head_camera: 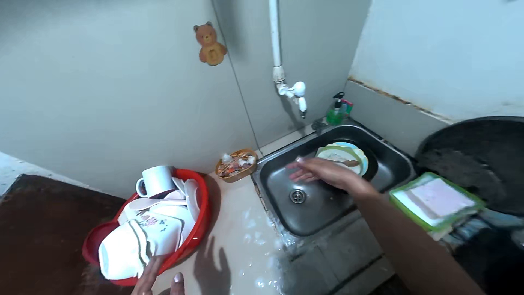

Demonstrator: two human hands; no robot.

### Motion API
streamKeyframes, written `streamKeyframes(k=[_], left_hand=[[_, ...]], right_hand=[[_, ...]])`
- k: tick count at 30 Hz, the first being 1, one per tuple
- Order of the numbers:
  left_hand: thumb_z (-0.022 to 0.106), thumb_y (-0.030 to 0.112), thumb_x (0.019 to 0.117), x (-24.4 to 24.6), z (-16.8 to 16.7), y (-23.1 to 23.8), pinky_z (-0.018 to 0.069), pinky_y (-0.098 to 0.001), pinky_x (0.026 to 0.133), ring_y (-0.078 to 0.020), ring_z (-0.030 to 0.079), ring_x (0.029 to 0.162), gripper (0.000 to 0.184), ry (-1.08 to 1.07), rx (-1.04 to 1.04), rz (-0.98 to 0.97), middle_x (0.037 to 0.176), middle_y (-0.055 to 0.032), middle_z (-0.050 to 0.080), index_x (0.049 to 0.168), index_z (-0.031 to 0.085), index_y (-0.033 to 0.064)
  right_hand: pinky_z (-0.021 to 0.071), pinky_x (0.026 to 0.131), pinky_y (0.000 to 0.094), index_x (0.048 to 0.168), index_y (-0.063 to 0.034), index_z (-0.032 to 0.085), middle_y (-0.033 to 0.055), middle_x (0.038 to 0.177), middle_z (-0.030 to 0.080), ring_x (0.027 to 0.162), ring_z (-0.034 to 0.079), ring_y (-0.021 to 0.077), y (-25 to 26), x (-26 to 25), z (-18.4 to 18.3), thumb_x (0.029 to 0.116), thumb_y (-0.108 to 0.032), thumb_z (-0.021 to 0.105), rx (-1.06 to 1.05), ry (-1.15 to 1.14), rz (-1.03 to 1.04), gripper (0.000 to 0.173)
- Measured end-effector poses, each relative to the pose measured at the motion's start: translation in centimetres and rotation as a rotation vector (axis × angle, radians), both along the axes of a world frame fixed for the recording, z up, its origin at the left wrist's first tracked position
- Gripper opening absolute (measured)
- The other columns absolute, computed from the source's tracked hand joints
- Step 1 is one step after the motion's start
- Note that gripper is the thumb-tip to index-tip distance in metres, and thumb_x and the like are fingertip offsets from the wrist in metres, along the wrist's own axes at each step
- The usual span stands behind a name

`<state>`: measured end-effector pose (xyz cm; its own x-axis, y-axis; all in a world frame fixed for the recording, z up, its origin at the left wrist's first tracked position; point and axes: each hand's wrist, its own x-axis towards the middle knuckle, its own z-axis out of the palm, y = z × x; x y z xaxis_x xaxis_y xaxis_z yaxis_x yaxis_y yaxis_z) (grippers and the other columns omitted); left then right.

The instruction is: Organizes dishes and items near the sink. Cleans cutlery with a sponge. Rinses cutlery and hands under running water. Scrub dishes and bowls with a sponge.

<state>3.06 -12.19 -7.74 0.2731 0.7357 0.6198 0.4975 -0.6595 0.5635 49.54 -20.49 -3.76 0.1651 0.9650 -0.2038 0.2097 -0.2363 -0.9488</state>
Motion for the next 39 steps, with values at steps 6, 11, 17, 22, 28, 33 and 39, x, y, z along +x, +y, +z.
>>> streamKeyframes(k=[6, 11, 17, 22, 28, 33, 39], left_hand=[[0.058, 0.016, 0.1001, 9.2, -2.5, -0.7, 0.0479, -0.0476, 0.11, -0.0285, 0.059, 0.13, 0.036, 0.192, -0.284, -0.35, 0.134, -0.0173, 0.065, 0.13, 0.065, -0.0022], [0.049, 0.021, 0.1044, 26.6, -5.3, -0.1, 0.0438, -0.048, 0.113, -0.0238, 0.058, 0.13, 0.034, 0.511, -0.282, -0.761, 0.133, -0.0054, 0.067, 0.131, 0.069, 0.0128], [0.055, 0.004, 0.0985, 49.2, -8.9, 1.0, 0.0383, -0.0534, 0.118, -0.0328, 0.044, 0.145, 0.056, 0.872, -0.158, -0.894, 0.155, -0.0133, 0.049, 0.153, 0.047, 0.0123], [0.05, 0.012, 0.1031, 55.4, -12.3, 1.7, 0.0344, -0.0592, 0.117, -0.0375, 0.044, 0.144, 0.051, 1.145, -0.064, -0.785, 0.152, -0.0176, 0.05, 0.154, 0.047, 0.0154], [0.055, 0.013, 0.1021, 54.8, -11.3, 1.3, 0.0438, -0.0548, 0.108, -0.0388, 0.055, 0.129, 0.034, 1.224, 0.04, -0.707, 0.137, -0.022, 0.059, 0.134, 0.062, 0.0029], [0.038, 0.03, 0.1097, 51.4, -7.7, 1.2, 0.0548, -0.0604, 0.091, -0.0406, 0.068, 0.111, 0.039, 1.113, -0.302, -0.611, 0.118, -0.0225, 0.069, 0.132, 0.057, 0.0034], [0.045, 0.032, 0.1107, 44.2, -6.8, 1.1, 0.0527, -0.0537, 0.087, -0.0307, 0.066, 0.092, 0.037, 0.681, -0.722, -0.812, 0.1, -0.0168, 0.069, 0.116, 0.07, 0.0052]], right_hand=[[0.0234, 0.114, 0.0763, 0.146, -0.0028, 0.056, 0.0325, 0.157, 0.038, 0.149, 0.029, 0.0543, -6.3, 0.2, -10.0, 0.0972, -0.043, 0.069, -0.38, -0.82, -0.549, 0.064], [0.019, 0.116, 0.0773, 0.156, 0.0008, 0.039, 0.038, 0.161, 0.025, 0.151, 0.022, 0.0571, -15.1, 4.1, -10.2, 0.1016, -0.024, 0.06, -0.41, -0.954, -1.184, 0.063], [0.0272, 0.113, 0.0725, 0.162, -0.0052, 0.028, 0.039, 0.154, 0.037, 0.143, 0.035, 0.0572, -19.3, 9.0, -9.6, 0.0788, -0.041, 0.086, -0.836, -0.776, -1.115, 0.108], [0.0329, 0.11, 0.067, 0.162, -0.0048, 0.027, 0.0326, 0.14, 0.052, 0.134, 0.045, 0.051, -19.0, 9.9, -10.3, 0.0681, -0.036, 0.091, -0.975, -0.702, -1.082, 0.117], [0.048, 0.099, 0.0625, 0.157, -0.0101, 0.038, 0.0338, 0.142, 0.048, 0.126, 0.054, 0.0512, -18.4, 9.1, -8.5, 0.0838, -0.021, 0.08, -0.711, -0.586, -1.27, 0.086], [0.0537, 0.092, 0.0632, 0.149, -0.0129, 0.049, 0.0322, 0.145, 0.048, 0.121, 0.058, 0.0517, -18.2, 9.8, -7.2, 0.0883, -0.011, 0.075, -0.57, -0.556, -1.366, 0.067], [0.0531, 0.081, 0.0695, 0.139, -0.0076, 0.052, 0.0293, 0.116, 0.067, 0.104, 0.067, 0.0513, -18.9, 8.9, -6.8, 0.0886, -0.01, 0.073, -0.477, -0.592, -1.403, 0.055]])
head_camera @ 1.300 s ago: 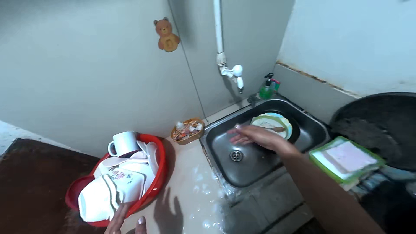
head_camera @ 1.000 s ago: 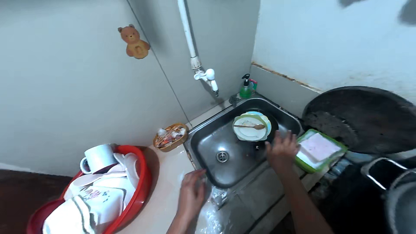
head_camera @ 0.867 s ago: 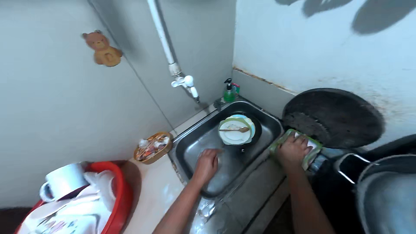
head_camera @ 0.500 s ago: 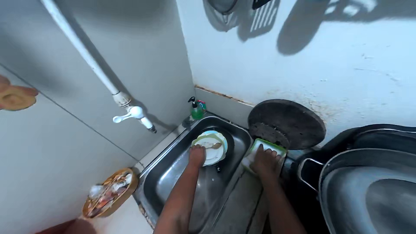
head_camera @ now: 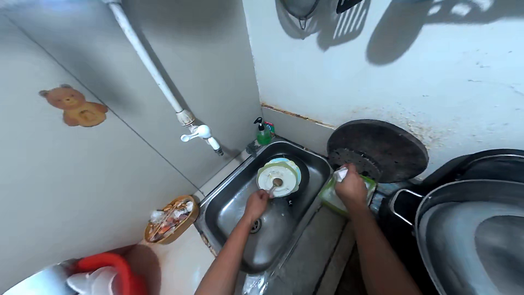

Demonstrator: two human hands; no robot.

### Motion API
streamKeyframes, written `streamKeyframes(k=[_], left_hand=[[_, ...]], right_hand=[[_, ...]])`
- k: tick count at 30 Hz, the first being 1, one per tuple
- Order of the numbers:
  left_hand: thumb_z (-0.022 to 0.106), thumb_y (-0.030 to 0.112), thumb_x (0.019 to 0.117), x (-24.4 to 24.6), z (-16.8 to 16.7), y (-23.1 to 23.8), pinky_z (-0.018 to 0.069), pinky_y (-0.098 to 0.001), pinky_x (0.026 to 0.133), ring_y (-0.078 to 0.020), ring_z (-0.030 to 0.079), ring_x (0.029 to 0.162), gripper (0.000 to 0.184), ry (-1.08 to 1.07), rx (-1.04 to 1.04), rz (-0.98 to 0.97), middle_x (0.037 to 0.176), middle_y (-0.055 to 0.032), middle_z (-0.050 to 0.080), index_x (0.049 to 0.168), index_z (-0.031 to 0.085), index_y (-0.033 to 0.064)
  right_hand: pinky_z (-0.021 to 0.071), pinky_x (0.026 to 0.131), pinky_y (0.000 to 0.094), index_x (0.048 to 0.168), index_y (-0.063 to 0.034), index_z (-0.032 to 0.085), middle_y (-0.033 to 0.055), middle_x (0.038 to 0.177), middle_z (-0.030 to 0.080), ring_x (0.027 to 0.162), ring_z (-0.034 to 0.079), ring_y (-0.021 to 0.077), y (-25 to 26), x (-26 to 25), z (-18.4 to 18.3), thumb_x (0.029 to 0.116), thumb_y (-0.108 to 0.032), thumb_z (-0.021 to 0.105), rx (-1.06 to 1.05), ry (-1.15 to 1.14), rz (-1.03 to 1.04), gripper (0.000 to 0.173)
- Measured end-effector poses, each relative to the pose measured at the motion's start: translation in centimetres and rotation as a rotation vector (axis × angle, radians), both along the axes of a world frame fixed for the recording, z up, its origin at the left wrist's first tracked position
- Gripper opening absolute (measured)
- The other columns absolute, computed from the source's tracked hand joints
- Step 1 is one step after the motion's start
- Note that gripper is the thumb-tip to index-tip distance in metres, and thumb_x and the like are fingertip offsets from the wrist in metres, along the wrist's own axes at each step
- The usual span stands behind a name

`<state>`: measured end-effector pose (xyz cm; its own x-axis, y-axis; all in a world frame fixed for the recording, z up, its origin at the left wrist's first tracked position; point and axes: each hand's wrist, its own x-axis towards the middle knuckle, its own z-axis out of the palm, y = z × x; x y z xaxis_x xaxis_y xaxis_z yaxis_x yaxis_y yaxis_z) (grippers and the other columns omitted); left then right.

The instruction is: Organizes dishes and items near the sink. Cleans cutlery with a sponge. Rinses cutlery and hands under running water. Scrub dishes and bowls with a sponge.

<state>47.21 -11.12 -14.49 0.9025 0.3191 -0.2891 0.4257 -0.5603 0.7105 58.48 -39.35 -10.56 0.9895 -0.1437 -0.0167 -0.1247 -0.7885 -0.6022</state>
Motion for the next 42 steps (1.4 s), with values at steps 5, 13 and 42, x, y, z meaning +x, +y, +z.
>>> streamKeyframes(k=[5, 13, 42], left_hand=[[0.044, 0.025, 0.1111, -5.9, 0.3, -3.9, 0.052, -0.0377, 0.074, -0.0166, 0.058, 0.073, 0.034, -0.116, -0.189, 0.051, 0.088, -0.0072, 0.064, 0.137, 0.063, 0.0121], [0.046, 0.022, 0.1095, -14.5, 3.6, -6.2, 0.0527, -0.0375, 0.075, -0.0147, 0.061, 0.074, 0.032, -0.224, -0.113, 0.25, 0.087, -0.0049, 0.067, 0.128, 0.07, 0.0134], [0.024, 0.031, 0.1149, -20.4, 3.7, -7.7, 0.0331, -0.0185, 0.036, -0.0054, 0.035, 0.038, 0.039, -0.023, -0.988, 0.675, 0.054, 0.0043, 0.036, 0.088, 0.043, 0.0102]], right_hand=[[0.054, 0.084, 0.067, 0.146, -0.0008, 0.041, 0.0295, 0.123, 0.063, 0.107, 0.066, 0.0479, 5.6, -5.3, 1.5, 0.0901, -0.041, 0.075, 0.148, -0.05, 0.325, 0.077], [0.0537, 0.091, 0.0609, 0.128, -0.0035, 0.062, 0.0212, 0.132, 0.061, 0.119, 0.06, 0.044, 12.4, -11.2, 1.3, 0.1037, -0.022, 0.06, 0.076, -0.16, 0.883, 0.03], [0.0535, 0.089, 0.0569, 0.126, -0.0087, 0.064, 0.0144, 0.121, 0.068, 0.117, 0.061, 0.0395, 14.0, -17.0, 0.9, 0.0809, 0.004, 0.078, -0.106, -0.131, 1.346, 0.049]])
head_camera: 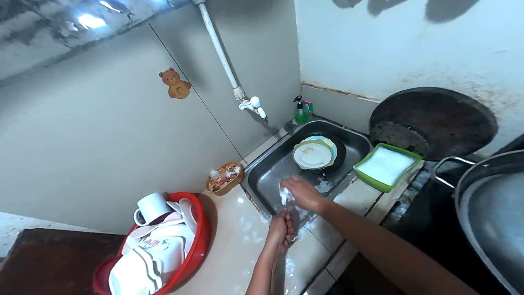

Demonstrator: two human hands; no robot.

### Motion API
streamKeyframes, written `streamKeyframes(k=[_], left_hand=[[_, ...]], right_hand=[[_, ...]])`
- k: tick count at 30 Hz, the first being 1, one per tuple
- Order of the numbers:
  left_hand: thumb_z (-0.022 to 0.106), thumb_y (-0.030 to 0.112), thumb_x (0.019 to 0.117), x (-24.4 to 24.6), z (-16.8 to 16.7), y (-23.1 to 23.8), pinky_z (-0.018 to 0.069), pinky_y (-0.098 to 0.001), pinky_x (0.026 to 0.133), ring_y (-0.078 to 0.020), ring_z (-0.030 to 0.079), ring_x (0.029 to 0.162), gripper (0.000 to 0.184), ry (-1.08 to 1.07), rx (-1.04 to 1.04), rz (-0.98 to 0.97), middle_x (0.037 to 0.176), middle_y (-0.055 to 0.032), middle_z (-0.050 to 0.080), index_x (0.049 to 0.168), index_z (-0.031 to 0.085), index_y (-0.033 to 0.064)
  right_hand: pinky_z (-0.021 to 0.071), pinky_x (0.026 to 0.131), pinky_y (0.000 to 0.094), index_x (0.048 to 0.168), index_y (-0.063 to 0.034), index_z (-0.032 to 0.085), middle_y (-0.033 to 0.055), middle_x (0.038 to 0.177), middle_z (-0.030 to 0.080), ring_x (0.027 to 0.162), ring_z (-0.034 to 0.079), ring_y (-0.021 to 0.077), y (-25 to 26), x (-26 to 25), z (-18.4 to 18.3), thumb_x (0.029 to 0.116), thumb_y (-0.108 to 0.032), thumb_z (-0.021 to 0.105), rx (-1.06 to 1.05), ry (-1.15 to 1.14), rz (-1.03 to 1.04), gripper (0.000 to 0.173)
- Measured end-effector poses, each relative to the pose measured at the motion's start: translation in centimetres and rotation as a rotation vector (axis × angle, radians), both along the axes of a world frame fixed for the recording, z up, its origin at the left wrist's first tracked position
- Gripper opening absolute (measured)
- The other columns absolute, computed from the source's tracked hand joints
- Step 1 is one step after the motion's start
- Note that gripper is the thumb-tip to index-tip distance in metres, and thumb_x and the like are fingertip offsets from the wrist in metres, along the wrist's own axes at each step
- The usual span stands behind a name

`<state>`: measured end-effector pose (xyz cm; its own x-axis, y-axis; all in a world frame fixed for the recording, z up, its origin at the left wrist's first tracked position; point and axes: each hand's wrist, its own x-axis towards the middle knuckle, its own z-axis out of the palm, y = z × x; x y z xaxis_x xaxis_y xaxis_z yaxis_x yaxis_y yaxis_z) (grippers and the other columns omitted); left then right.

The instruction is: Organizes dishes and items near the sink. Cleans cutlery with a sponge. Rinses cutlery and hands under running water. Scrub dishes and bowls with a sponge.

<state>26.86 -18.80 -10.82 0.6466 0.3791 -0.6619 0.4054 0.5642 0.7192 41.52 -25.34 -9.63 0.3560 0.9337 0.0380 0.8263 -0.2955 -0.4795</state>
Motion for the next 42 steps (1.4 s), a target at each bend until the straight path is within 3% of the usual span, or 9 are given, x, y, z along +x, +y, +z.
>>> streamKeyframes(k=[15, 18, 22, 27, 31, 34, 36, 39, 42], left_hand=[[0.023, 0.032, 0.1149, -1.2, -0.8, 1.4, 0.0311, -0.0181, 0.037, -0.0046, 0.033, 0.038, 0.041, 0.06, 0.016, -0.084, 0.054, 0.0053, 0.036, 0.085, 0.043, 0.0118], [0.022, 0.034, 0.1149, -1.2, 0.0, 0.9, 0.0309, -0.018, 0.036, -0.0047, 0.032, 0.038, 0.042, 0.034, 0.01, -0.082, 0.054, 0.0052, 0.035, 0.085, 0.043, 0.0119], [0.021, 0.034, 0.1147, -1.2, 0.1, 1.6, 0.03, -0.0174, 0.038, -0.0029, 0.031, 0.038, 0.045, -0.102, -0.089, -0.084, 0.052, 0.008, 0.034, 0.08, 0.043, 0.0149], [0.022, 0.037, 0.1144, -0.8, -1.6, 2.3, 0.032, -0.017, 0.037, -0.003, 0.033, 0.037, 0.048, -0.185, -0.185, -0.044, 0.05, 0.0079, 0.034, 0.076, 0.041, 0.0152], [0.024, 0.041, 0.1137, 0.7, -2.7, 2.2, 0.0317, -0.0201, 0.038, -0.0061, 0.033, 0.037, 0.054, -0.092, 0.001, 0.027, 0.048, 0.0053, 0.034, 0.07, 0.039, 0.0138], [0.023, 0.052, 0.1115, 1.3, -3.6, 2.9, 0.0464, -0.0285, 0.048, -0.0143, 0.051, 0.049, 0.063, 0.16, 0.263, -0.106, 0.062, -0.0043, 0.051, 0.088, 0.054, 0.0023], [0.029, 0.052, 0.1111, 1.2, -3.4, 3.5, 0.0574, -0.0383, 0.067, -0.0211, 0.068, 0.073, 0.065, 0.213, 0.423, -0.127, 0.087, -0.013, 0.07, 0.111, 0.064, -0.0024], [0.041, 0.024, 0.1095, 2.1, -2.9, 5.1, 0.0516, -0.0495, 0.094, -0.0318, 0.061, 0.112, 0.042, -0.085, 0.62, -0.011, 0.128, -0.0243, 0.061, 0.14, 0.051, -0.003], [0.04, 0.028, 0.1124, 4.0, -2.2, 5.8, 0.0522, -0.0475, 0.096, -0.0285, 0.064, 0.109, 0.041, -0.133, 0.555, 0.046, 0.122, -0.0222, 0.065, 0.133, 0.058, -0.0032]], right_hand=[[0.0504, 0.097, 0.0563, 0.134, -0.0119, 0.062, 0.0152, 0.127, 0.066, 0.122, 0.06, 0.0382, 0.6, -0.7, -1.4, 0.0853, 0.003, 0.073, -0.062, -0.06, 0.139, 0.052], [0.0505, 0.1, 0.0585, 0.137, -0.008, 0.06, 0.018, 0.132, 0.065, 0.125, 0.059, 0.0388, 1.2, 1.6, -2.4, 0.0946, -0.002, 0.065, 0.115, 0.272, -0.201, 0.043], [0.0537, 0.084, 0.0414, 0.141, -0.0098, 0.054, 0.0149, 0.117, 0.066, 0.095, 0.064, 0.0207, 0.8, 0.2, -0.9, 0.1097, -0.021, 0.05, 0.376, 1.062, -0.466, 0.033], [0.0557, 0.079, 0.0375, 0.134, -0.0064, 0.058, 0.0126, 0.106, 0.067, 0.087, 0.065, 0.0185, 1.4, -0.4, -0.8, 0.1047, -0.027, 0.061, 0.249, 1.22, -0.504, 0.036], [0.0559, 0.084, 0.0393, 0.136, -0.0044, 0.054, 0.014, 0.108, 0.066, 0.093, 0.066, 0.0206, 1.8, -1.3, -3.5, 0.1066, -0.038, 0.055, 0.131, 1.327, -0.519, 0.045], [0.0544, 0.085, 0.043, 0.133, -0.0035, 0.058, 0.0162, 0.11, 0.066, 0.095, 0.066, 0.0236, 1.8, -1.6, -5.1, 0.1057, -0.039, 0.057, 0.071, 1.21, -0.511, 0.045], [0.0546, 0.084, 0.0449, 0.129, -0.0034, 0.06, 0.0171, 0.107, 0.067, 0.092, 0.066, 0.0251, 2.0, -1.8, -4.4, 0.1057, -0.036, 0.058, 0.097, 1.132, -0.525, 0.04], [0.0532, 0.088, 0.0472, 0.13, -0.0009, 0.061, 0.0198, 0.11, 0.067, 0.096, 0.065, 0.0272, 2.3, -1.1, -2.0, 0.1071, -0.029, 0.055, 0.061, 1.044, -0.458, 0.037], [0.0509, 0.094, 0.0494, 0.131, 0.0011, 0.06, 0.0218, 0.115, 0.066, 0.102, 0.064, 0.0291, 2.8, -0.9, -1.2, 0.1075, -0.027, 0.055, -0.048, 0.974, -0.339, 0.038]])
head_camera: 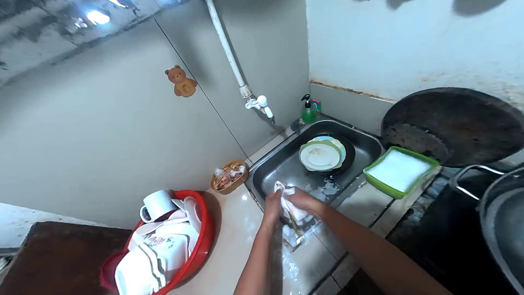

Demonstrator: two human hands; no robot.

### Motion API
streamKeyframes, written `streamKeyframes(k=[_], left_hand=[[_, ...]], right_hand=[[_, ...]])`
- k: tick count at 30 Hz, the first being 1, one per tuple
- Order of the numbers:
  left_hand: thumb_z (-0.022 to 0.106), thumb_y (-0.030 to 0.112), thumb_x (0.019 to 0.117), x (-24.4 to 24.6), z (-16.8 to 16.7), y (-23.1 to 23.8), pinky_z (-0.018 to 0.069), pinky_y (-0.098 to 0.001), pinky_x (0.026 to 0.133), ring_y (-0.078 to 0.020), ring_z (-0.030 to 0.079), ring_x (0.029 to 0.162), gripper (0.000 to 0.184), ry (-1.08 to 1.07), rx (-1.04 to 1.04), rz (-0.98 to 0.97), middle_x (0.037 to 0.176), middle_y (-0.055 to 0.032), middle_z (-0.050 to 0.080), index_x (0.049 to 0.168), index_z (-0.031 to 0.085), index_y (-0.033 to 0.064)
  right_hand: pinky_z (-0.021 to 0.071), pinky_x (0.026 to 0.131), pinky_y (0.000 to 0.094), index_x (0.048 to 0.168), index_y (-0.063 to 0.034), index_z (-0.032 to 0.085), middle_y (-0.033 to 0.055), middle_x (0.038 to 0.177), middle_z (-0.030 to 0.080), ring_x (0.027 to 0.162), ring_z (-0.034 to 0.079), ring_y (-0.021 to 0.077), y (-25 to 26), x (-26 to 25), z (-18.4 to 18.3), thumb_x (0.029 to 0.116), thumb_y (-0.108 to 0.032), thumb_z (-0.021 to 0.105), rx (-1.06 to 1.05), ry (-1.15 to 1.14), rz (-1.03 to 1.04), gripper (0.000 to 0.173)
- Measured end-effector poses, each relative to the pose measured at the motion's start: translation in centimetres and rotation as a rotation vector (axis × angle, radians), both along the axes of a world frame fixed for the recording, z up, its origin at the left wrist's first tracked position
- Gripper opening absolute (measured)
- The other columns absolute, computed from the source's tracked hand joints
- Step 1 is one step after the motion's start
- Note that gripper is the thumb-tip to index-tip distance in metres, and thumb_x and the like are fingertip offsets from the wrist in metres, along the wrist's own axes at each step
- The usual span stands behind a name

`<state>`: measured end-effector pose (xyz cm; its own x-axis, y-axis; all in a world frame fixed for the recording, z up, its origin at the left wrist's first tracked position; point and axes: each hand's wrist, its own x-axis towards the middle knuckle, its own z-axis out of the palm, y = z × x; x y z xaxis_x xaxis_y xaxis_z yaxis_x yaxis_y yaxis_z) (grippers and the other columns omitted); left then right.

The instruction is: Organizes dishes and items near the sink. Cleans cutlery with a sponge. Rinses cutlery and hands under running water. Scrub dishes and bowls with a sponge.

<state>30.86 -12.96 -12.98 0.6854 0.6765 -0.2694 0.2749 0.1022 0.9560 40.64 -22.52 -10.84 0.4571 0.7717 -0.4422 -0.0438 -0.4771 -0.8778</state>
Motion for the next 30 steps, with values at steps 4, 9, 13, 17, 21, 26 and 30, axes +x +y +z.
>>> streamKeyframes(k=[4, 9, 13, 17, 21, 26, 30], left_hand=[[0.036, 0.027, 0.1134, 1.1, 0.9, 2.4, 0.0558, -0.0394, 0.091, -0.0197, 0.069, 0.102, 0.041, -0.09, -0.119, 0.043, 0.116, -0.0143, 0.071, 0.132, 0.057, -0.0023], [0.04, 0.027, 0.1128, 1.8, 1.0, 4.8, 0.0539, -0.0409, 0.092, -0.02, 0.069, 0.102, 0.039, -0.039, 0.1, 0.252, 0.113, -0.0127, 0.074, 0.124, 0.064, -0.0017], [0.048, 0.034, 0.1096, 1.5, 0.4, 6.1, 0.0499, -0.0612, 0.095, -0.0369, 0.068, 0.106, 0.041, 0.231, 0.366, 0.268, 0.11, -0.0183, 0.074, 0.113, 0.072, 0.0008], [0.056, 0.029, 0.1064, 3.1, 1.2, 2.6, 0.0521, -0.0609, 0.089, -0.04, 0.068, 0.096, 0.037, 0.334, 0.401, 0.07, 0.099, -0.0254, 0.07, 0.104, 0.072, -0.0047], [0.058, 0.028, 0.1058, 4.0, 2.0, 3.9, 0.0533, -0.0582, 0.089, -0.0363, 0.069, 0.093, 0.034, 0.267, 0.364, 0.137, 0.098, -0.0224, 0.072, 0.105, 0.072, -0.0028], [0.057, 0.03, 0.1059, 3.4, 2.3, 3.9, 0.0536, -0.0609, 0.087, -0.0363, 0.07, 0.089, 0.035, 0.296, 0.414, 0.131, 0.094, -0.0203, 0.073, 0.103, 0.073, -0.0006], [0.059, 0.024, 0.1049, 3.5, 2.5, 2.4, 0.0546, -0.0558, 0.081, -0.0332, 0.068, 0.083, 0.03, 0.235, 0.401, 0.058, 0.091, -0.0208, 0.07, 0.104, 0.073, -0.0026]], right_hand=[[0.0516, 0.09, 0.0447, 0.131, 0.0002, 0.059, 0.019, 0.112, 0.065, 0.098, 0.063, 0.0242, -1.2, -0.5, 1.4, 0.1071, -0.025, 0.056, -0.032, -0.005, 0.163, 0.035], [0.0462, 0.104, 0.0577, 0.133, 0.0025, 0.06, 0.0275, 0.125, 0.064, 0.119, 0.062, 0.0399, -2.5, 0.2, 2.5, 0.1055, -0.026, 0.057, -0.114, -0.382, 0.413, 0.04], [0.0477, 0.101, 0.0607, 0.14, 0.0004, 0.052, 0.0268, 0.129, 0.062, 0.125, 0.058, 0.0445, -3.0, 1.5, 3.7, 0.1019, -0.031, 0.061, -0.301, -0.639, 0.357, 0.05], [0.0499, 0.102, 0.0567, 0.141, -0.0013, 0.053, 0.0237, 0.138, 0.056, 0.129, 0.055, 0.0414, -0.9, -0.1, 3.1, 0.0999, -0.028, 0.064, -0.011, -0.764, 0.105, 0.05], [0.0472, 0.103, 0.0592, 0.128, -0.0018, 0.064, 0.0211, 0.134, 0.06, 0.131, 0.052, 0.0414, -1.8, -2.4, 0.3, 0.092, -0.009, 0.068, 0.124, -1.062, 0.323, 0.037], [0.0475, 0.102, 0.0584, 0.133, -0.0002, 0.06, 0.023, 0.14, 0.055, 0.135, 0.049, 0.0427, -2.7, -2.2, -0.1, 0.0875, -0.007, 0.072, 0.037, -0.94, 0.334, 0.048], [0.0519, 0.097, 0.0551, 0.13, 0.001, 0.061, 0.0229, 0.136, 0.058, 0.129, 0.054, 0.0418, -1.7, -1.2, 0.6, 0.0882, -0.01, 0.074, 0.091, -0.996, 0.206, 0.045]])
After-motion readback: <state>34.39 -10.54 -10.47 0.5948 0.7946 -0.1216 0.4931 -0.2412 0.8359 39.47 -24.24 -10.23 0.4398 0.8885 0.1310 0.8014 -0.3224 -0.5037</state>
